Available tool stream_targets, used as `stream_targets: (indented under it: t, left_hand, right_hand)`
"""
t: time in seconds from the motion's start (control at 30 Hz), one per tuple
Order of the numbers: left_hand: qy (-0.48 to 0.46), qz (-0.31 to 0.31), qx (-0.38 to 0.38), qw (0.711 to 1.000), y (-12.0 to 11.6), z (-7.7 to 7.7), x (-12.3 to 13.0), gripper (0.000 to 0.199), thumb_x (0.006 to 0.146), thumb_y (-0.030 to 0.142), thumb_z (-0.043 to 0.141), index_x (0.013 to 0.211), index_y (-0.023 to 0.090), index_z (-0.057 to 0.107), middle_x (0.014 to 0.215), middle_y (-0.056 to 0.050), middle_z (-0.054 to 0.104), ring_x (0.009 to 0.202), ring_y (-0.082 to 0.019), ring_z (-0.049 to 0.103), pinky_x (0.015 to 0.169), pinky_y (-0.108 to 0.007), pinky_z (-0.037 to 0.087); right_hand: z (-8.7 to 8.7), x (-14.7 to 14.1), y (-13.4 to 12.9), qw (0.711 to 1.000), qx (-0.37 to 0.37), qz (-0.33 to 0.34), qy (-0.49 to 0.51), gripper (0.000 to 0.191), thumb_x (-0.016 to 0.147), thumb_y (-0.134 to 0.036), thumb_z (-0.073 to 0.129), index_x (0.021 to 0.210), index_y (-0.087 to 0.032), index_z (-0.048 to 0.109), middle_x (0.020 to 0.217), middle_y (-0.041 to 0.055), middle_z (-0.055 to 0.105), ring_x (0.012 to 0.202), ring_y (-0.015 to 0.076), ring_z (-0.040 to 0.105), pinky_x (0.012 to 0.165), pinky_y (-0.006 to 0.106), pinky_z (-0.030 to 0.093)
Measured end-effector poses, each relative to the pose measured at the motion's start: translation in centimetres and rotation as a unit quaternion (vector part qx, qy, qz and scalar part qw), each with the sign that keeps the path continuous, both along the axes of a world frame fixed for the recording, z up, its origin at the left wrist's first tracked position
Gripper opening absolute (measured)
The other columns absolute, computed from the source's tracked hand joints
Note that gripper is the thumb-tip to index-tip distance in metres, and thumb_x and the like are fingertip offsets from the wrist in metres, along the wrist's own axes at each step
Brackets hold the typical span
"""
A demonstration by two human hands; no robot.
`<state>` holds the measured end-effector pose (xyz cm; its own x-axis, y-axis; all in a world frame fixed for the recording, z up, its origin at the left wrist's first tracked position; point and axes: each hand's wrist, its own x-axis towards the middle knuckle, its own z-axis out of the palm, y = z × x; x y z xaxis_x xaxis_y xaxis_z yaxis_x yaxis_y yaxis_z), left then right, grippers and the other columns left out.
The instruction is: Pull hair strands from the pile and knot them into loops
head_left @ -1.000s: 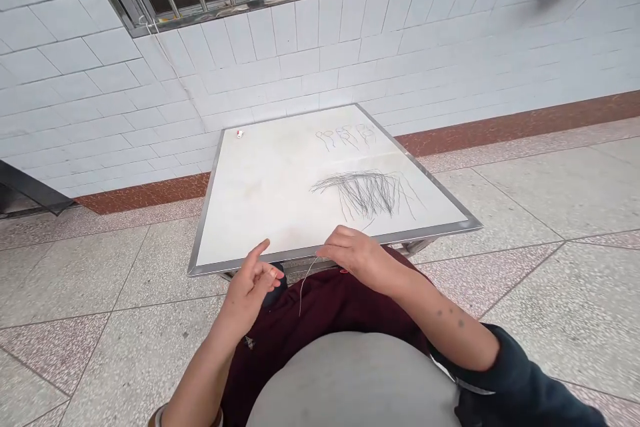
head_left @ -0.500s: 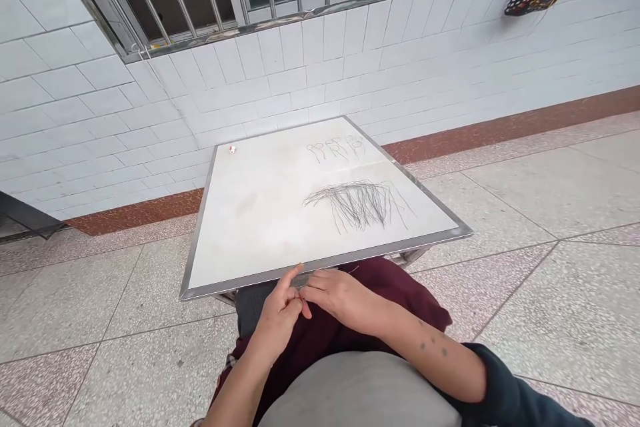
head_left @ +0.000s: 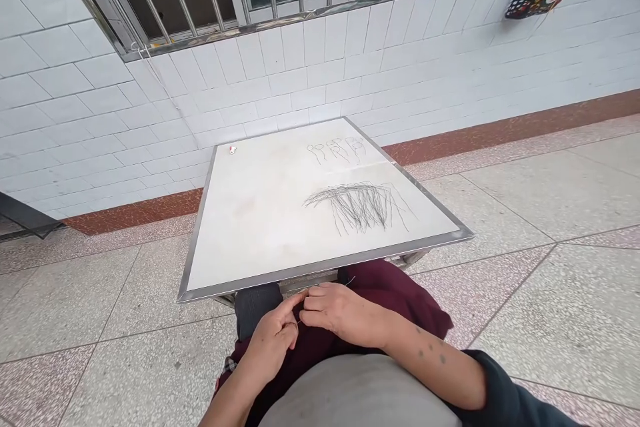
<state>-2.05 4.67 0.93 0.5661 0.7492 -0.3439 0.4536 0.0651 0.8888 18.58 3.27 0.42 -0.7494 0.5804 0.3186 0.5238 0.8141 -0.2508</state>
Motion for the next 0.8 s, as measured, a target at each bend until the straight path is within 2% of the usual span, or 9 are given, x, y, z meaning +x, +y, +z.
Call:
stream_targets:
  t: [0.13,0.33,0.5,0.57,0.63,0.7,0.8]
  left_hand:
    - [0.022,0.013,0.039,0.999,-0.1,0.5,-1.5,0.066,0.075,0.013,0.035,0.139,0.022,0.047,0.059,0.006,0.046,0.06,-0.014,0.044,0.07,-0.028,0.036]
    - [0.036,0.022,0.054,0.998,-0.1,1.8,-2.1,0.065,0.077,0.015,0.036,0.141,0.022,0.045,0.059,0.005,0.043,0.059,-0.014,0.04,0.066,-0.026,0.032]
    - [0.053,0.064,0.072,0.994,0.7,2.2,-4.1,0.063,0.076,0.019,0.038,0.138,0.024,0.049,0.059,0.005,0.042,0.057,-0.013,0.038,0.062,-0.025,0.032]
    - [0.069,0.118,0.089,0.987,1.2,2.1,-5.7,0.061,0.076,0.021,0.04,0.136,0.026,0.052,0.057,0.006,0.042,0.055,-0.014,0.038,0.058,-0.025,0.031]
    - [0.071,0.199,0.099,0.972,1.6,2.0,-7.0,0.059,0.077,0.023,0.042,0.135,0.025,0.052,0.057,0.005,0.043,0.055,-0.014,0.037,0.057,-0.025,0.032]
    - [0.05,0.245,0.102,0.963,1.9,2.0,-7.6,0.06,0.08,0.025,0.044,0.14,0.023,0.046,0.061,0.004,0.049,0.056,-0.014,0.038,0.058,-0.025,0.035]
    - [0.009,0.225,0.095,0.97,1.8,1.8,-6.4,0.06,0.084,0.033,0.049,0.143,0.024,0.041,0.079,0.0,0.061,0.066,-0.015,0.048,0.06,-0.026,0.04]
  right_hand:
    - [0.4,0.0,-0.1,0.999,0.013,-0.029,-0.013,0.026,0.1,-0.016,0.036,0.087,-0.018,0.058,0.075,0.0018,0.057,0.071,0.0165,0.045,0.063,0.03,0.035]
    - [1.9,0.4,-0.2,0.998,0.002,-0.057,-0.021,0.036,0.1,-0.013,0.029,0.088,-0.022,0.061,0.076,0.0041,0.059,0.072,0.0179,0.047,0.066,0.031,0.037]
    - [1.0,2.1,0.1,0.993,0.0,-0.116,-0.006,0.03,0.099,-0.012,0.034,0.088,-0.019,0.061,0.075,0.0036,0.057,0.071,0.0167,0.048,0.062,0.028,0.038]
    - [0.5,2.8,0.3,0.988,-0.003,-0.157,0.003,0.027,0.097,-0.01,0.036,0.09,-0.018,0.061,0.078,0.0046,0.058,0.073,0.0172,0.049,0.062,0.028,0.038]
    - [0.3,3.3,0.5,0.977,-0.011,-0.212,0.033,0.024,0.096,-0.009,0.038,0.094,-0.017,0.061,0.08,0.0053,0.06,0.076,0.0178,0.052,0.064,0.028,0.041]
    - [0.4,3.5,0.6,0.962,-0.034,-0.256,0.093,0.02,0.096,-0.012,0.041,0.096,-0.018,0.06,0.084,0.0052,0.061,0.077,0.0176,0.055,0.067,0.028,0.044]
    - [0.8,2.7,0.5,0.94,-0.088,-0.269,0.192,0.014,0.096,-0.016,0.045,0.095,-0.02,0.059,0.085,0.0029,0.062,0.075,0.0153,0.058,0.069,0.026,0.046]
